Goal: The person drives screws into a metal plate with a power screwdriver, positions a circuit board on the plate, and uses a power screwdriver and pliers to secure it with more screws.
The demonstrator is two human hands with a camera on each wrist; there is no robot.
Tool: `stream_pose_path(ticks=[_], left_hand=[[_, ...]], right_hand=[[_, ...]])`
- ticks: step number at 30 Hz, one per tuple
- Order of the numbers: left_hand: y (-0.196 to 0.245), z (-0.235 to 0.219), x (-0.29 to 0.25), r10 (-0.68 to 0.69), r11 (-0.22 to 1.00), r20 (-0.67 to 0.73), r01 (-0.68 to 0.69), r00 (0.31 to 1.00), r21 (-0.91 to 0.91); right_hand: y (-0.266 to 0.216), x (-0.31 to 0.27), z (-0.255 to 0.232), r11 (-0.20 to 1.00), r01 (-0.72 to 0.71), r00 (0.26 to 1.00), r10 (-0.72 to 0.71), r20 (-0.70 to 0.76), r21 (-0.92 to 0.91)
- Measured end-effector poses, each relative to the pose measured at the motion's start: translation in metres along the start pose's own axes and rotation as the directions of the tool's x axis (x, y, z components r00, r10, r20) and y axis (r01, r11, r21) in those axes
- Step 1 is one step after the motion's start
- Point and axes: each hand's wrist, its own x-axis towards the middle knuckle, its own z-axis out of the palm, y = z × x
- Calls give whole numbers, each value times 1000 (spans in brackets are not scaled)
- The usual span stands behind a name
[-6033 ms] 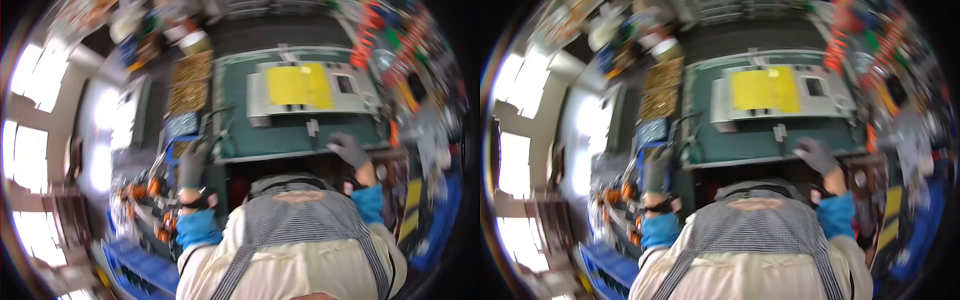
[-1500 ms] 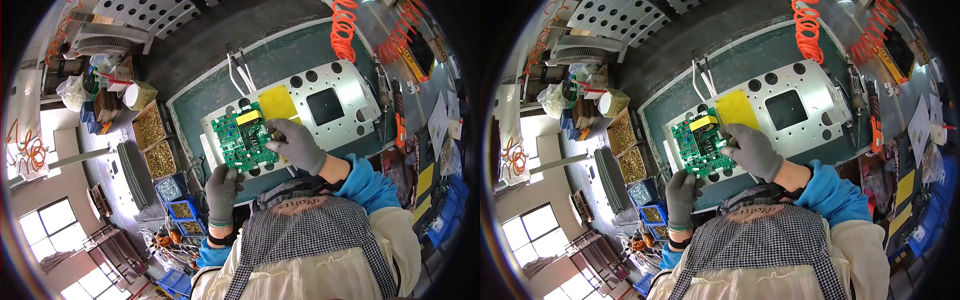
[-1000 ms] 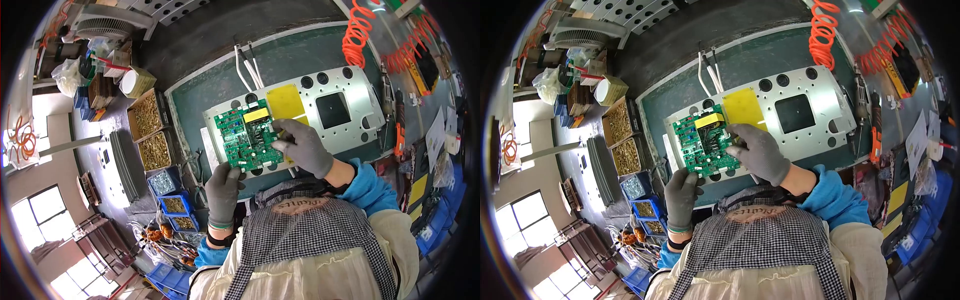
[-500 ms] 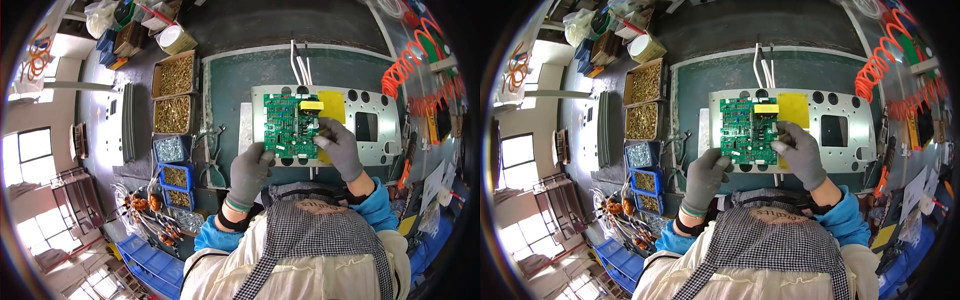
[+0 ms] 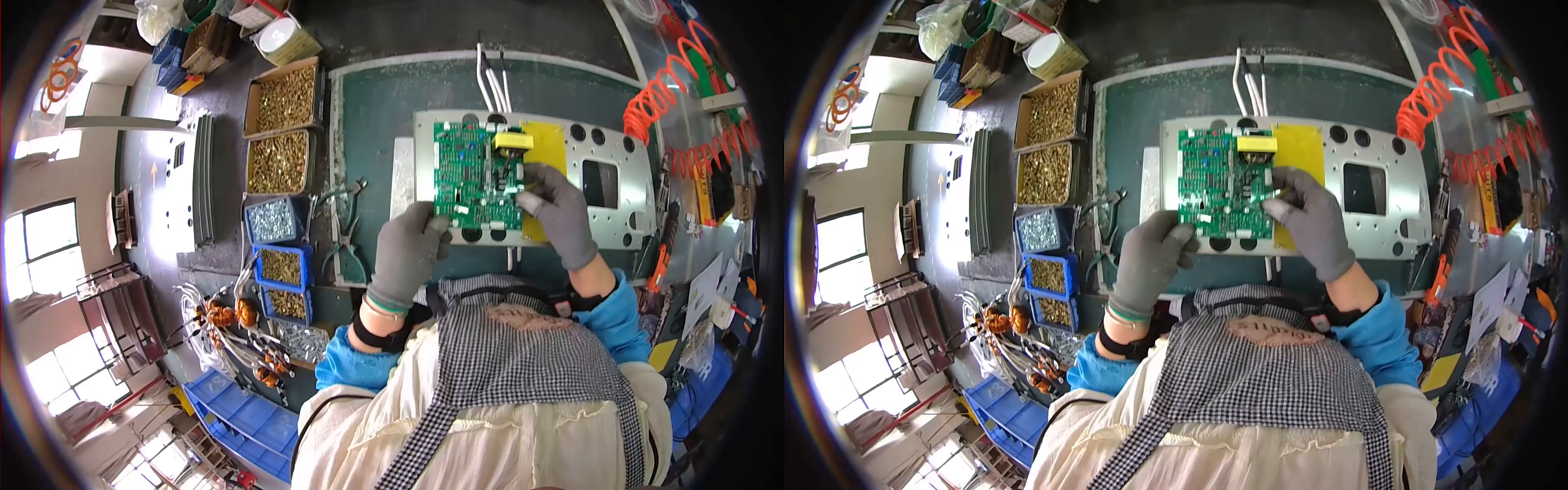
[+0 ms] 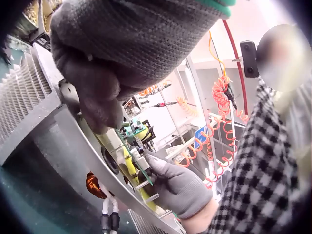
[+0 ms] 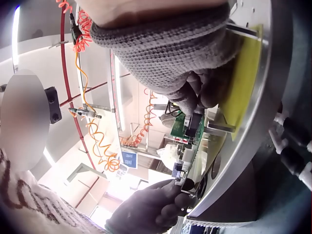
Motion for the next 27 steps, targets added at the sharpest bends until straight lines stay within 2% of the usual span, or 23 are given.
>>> stream_pose_path(ticks=[1,5,9,17,20,24,27], left_hand=[[1,-3,2,-60,998,41,60,997,-1],[-18,-9,-1,128,978,50,-135,991,162],[-11,-5,-7,27,998,18,-26,999,-61],[-4,-5,-9,-18,1000,46,18,999,-5],[-4,-4,-10,-10,1000,29,11,1000,-27],[-9,-4,-6,-11,996,50,16,999,-90],[-4,-4,-6,-45,997,54,48,998,-64]], right_hand=[[1,1,0,1000,12,1000,-12,1,10],[7,4,-3,1000,18,999,-19,30,22],[6,4,-3,999,-7,1000,5,31,53],[8,3,-4,989,-28,998,20,56,142],[13,3,-3,978,8,998,-22,64,208],[18,6,-4,984,61,995,-73,67,170],[16,5,-3,976,40,997,-53,56,213]])
